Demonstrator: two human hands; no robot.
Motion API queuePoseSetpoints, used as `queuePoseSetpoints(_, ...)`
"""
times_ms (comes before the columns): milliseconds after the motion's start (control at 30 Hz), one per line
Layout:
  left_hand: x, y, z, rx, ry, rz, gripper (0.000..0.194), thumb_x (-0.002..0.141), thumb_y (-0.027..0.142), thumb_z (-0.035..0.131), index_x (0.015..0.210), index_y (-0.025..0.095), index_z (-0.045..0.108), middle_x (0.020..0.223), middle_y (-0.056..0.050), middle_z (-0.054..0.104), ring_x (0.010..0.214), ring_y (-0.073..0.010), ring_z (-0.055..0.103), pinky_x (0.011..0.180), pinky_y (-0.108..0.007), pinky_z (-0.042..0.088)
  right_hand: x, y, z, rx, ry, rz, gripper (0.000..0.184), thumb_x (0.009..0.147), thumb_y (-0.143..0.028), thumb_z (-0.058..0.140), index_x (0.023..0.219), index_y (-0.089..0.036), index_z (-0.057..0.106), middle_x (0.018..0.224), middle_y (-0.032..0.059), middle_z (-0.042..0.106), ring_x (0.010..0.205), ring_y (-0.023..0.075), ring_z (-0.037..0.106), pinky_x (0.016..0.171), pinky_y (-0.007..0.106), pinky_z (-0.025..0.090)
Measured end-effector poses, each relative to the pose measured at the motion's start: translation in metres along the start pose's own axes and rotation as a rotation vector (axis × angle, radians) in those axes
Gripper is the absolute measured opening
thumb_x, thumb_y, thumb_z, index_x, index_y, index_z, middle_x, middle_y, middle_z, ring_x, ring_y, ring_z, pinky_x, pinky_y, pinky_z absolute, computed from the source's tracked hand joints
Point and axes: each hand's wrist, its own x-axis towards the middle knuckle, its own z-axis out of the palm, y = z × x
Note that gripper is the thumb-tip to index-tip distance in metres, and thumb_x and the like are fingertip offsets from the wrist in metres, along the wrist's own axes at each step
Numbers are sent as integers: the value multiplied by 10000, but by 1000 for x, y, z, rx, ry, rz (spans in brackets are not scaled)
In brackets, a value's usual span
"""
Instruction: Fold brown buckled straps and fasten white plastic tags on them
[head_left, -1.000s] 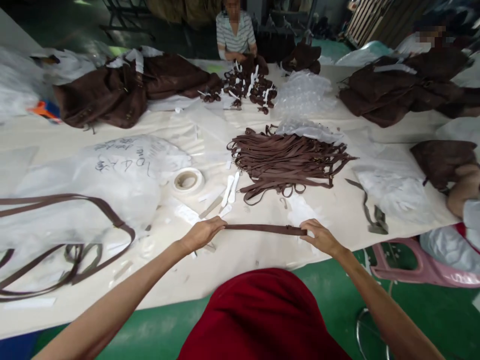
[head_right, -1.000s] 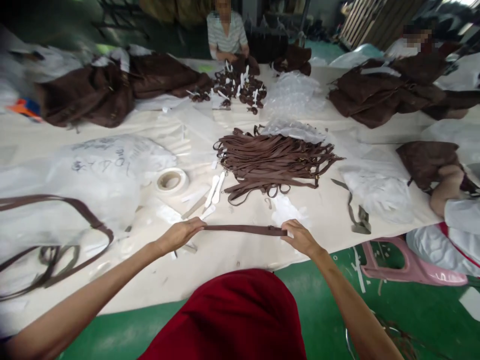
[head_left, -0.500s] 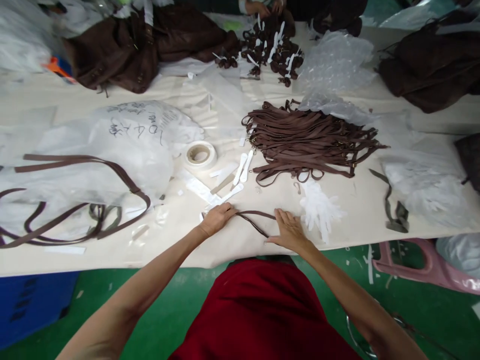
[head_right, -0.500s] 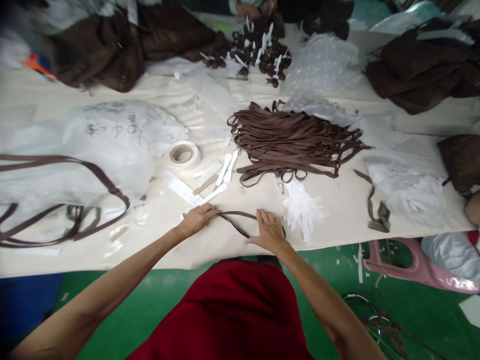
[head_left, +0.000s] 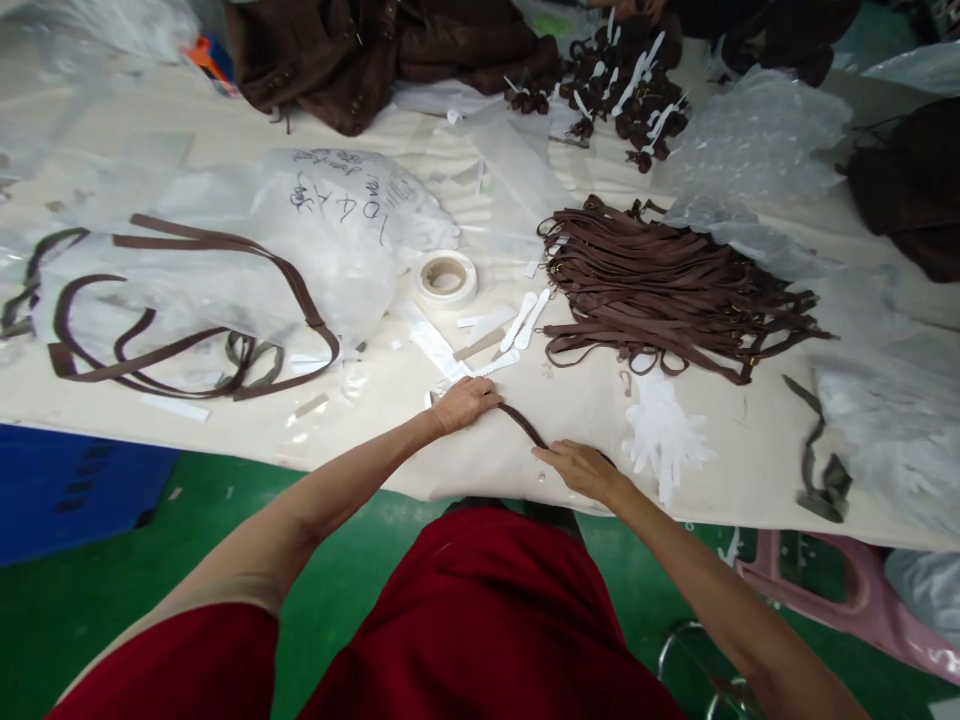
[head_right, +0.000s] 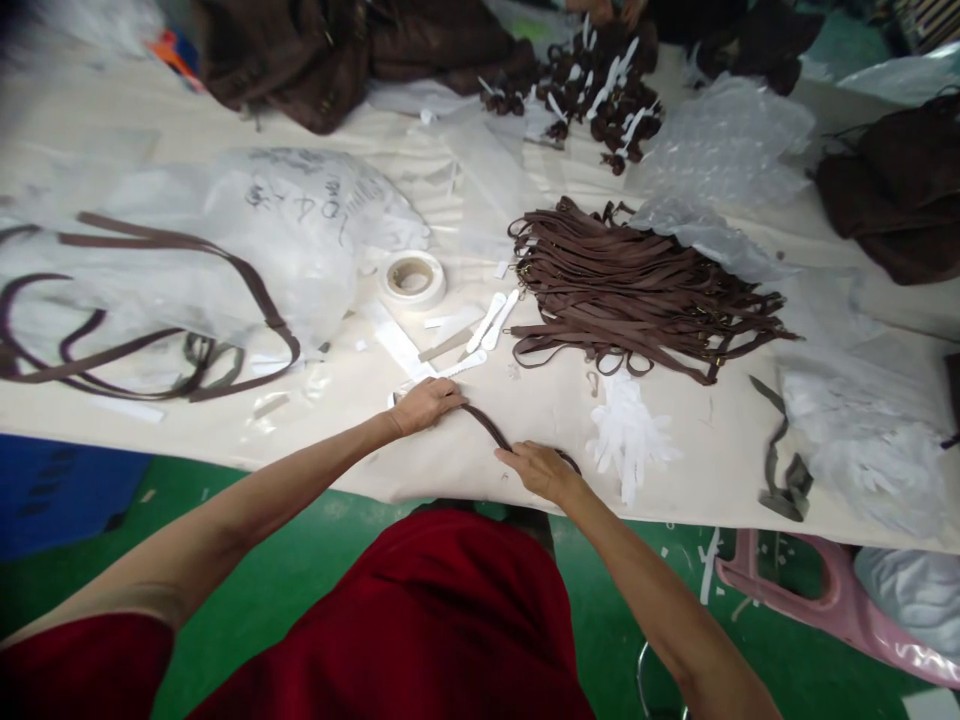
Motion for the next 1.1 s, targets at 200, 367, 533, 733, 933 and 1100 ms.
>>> queuePoseSetpoints(200,4,2,-2,52,-15,19,319,996,238,407,1100,210,707,976,-65,630,922,-214,544,840,-327,373,10,17,-26,-60,-95,-296,342,954,-42,435,1166,-221,636,968,42,648,830,166,570,657,267,397)
queuePoseSetpoints(367,6,3,-1,81,-26,2,310,995,256,422,1057,214,722,934,-62,623,897,-216,545,815,-325,370,20,18,-24,-198,17,-362,176,960,-111,519,893,-202,654,1002,58,631,944,200,519,740,317,365)
queuePoseSetpoints(533,13,13,0,94,-30,17,306,1000,277,428,1019,198,723,909,-71,626,886,-217,553,805,-333,381,29,13,-15,-211,282,-263,212,957,-161,539,773,-179,642,891,71,631,947,222,481,799,357,321)
queuePoseSetpoints(733,20,29,1,90,-39,67,269,990,291,466,981,197,717,889,-71,630,874,-207,566,800,-333,397,37,-3,1,-200,411,-13,183,991,-255,511,925,-183,665,769,61,586,835,227,436,789,372,289)
queuePoseSetpoints(933,16,35,4,73,-49,54,292,995,312,457,936,196,718,863,-67,609,869,-204,564,779,-326,412,43,-18,11,-149,455,241,231,996,-223,458,868,-174,644,898,104,592,881,244,440,777,372,317)
queuePoseSetpoints(1100,10,40,7,63,-42,6,311,1002,284,420,992,205,721,882,-82,613,882,-221,558,774,-342,422,46,-25,15,-76,429,334,200,982,-161,445,927,-164,638,1142,136,584,1006,254,454,805,366,369)
